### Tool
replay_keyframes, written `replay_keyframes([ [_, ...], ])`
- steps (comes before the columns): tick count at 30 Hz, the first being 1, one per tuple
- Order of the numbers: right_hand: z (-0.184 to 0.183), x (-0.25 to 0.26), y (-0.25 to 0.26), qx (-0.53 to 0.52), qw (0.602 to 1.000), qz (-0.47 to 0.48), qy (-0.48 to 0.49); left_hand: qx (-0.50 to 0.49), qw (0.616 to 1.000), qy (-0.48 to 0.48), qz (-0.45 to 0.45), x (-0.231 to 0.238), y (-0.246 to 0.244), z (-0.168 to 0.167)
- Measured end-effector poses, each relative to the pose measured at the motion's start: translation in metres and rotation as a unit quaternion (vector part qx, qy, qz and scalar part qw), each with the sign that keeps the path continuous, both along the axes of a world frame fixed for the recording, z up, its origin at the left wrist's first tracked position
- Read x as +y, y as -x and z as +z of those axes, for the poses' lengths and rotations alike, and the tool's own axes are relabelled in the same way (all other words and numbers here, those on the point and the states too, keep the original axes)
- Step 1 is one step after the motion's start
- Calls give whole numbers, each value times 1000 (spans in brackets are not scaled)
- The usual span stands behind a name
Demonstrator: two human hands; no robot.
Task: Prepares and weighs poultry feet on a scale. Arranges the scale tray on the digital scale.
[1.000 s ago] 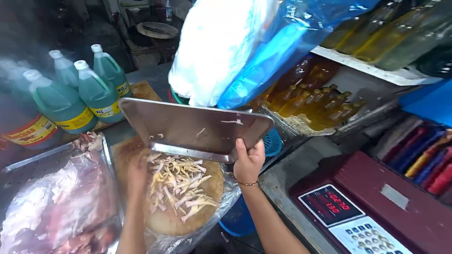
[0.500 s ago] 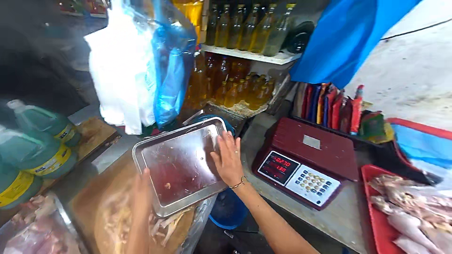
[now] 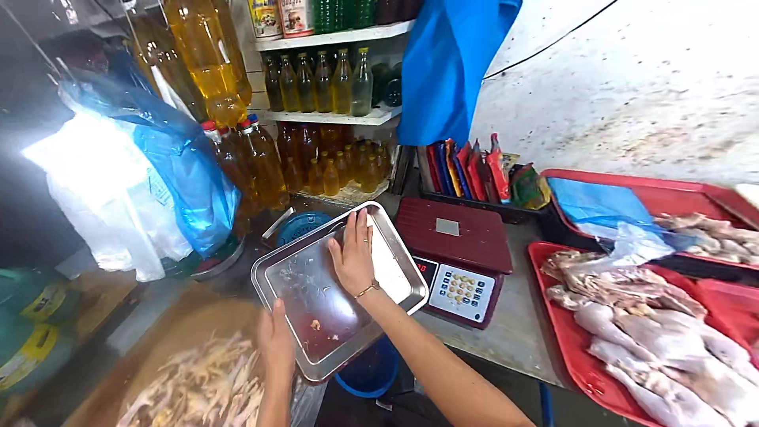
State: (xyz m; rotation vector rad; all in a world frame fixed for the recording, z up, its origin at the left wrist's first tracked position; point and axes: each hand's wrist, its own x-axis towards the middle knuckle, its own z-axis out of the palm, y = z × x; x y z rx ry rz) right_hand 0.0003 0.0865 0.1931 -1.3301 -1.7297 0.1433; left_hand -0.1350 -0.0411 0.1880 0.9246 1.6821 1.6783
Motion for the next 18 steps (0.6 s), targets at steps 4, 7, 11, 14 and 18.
replay_keyframes([
  [4, -16, -23, 24, -67, 996, 59, -16, 14, 999, -47, -1, 8, -20, -4],
  [7, -32, -59, 28, -122, 970, 201, -65, 21, 997, -72, -15, 13, -19, -6],
  [11, -48, -102, -24, -186, 880, 432, -61, 27, 996, -83, -17, 8, -10, -3],
  [14, -62, -92, -66, -141, 901, 390, -128, 30, 996, -82, 1, 7, -3, 5],
  [18, -40, -42, -66, -108, 954, 261, -98, 29, 993, -110, -28, 13, -11, 7],
])
